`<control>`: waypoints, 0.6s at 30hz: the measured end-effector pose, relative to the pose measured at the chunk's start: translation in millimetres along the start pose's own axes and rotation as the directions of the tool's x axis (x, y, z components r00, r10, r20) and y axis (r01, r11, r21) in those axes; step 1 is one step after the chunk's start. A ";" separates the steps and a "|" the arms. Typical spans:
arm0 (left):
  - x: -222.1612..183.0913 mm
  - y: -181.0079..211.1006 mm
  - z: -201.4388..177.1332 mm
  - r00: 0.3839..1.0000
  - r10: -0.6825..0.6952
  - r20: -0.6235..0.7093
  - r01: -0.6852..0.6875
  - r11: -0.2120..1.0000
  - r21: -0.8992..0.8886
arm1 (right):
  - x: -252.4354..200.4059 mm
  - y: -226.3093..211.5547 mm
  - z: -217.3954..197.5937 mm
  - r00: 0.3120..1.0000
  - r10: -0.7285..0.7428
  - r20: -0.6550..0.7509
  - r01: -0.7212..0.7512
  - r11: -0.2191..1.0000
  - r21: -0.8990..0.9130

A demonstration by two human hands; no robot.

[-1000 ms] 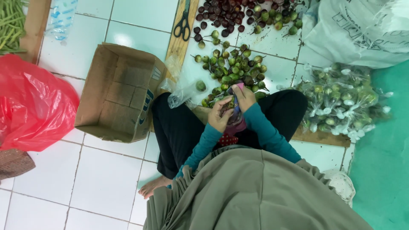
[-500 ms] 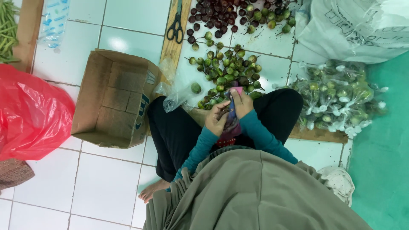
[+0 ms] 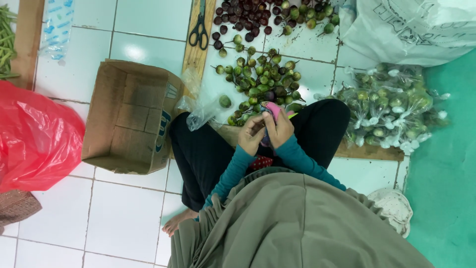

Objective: Packaging small green fruits into plastic bags and trimming them with scissors

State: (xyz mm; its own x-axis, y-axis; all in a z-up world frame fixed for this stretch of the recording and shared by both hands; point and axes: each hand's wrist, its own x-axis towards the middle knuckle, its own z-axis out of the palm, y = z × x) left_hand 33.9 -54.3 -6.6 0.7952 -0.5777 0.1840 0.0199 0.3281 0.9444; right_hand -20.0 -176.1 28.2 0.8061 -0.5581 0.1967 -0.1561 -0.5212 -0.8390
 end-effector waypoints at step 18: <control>-4.6 9.4 3.9 0.991 -0.125 0.045 0.126 0.992 -0.018 | -0.6 -13.4 -29.2 0.993 0.011 0.117 -0.009 1.000 -0.016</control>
State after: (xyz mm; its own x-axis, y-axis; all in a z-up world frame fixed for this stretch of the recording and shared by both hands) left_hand 28.1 -51.5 2.5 0.7582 -0.6475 0.0763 0.1310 0.2659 0.9551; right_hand -35.0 -187.7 54.1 0.8655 -0.4847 0.1267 -0.1729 -0.5263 -0.8326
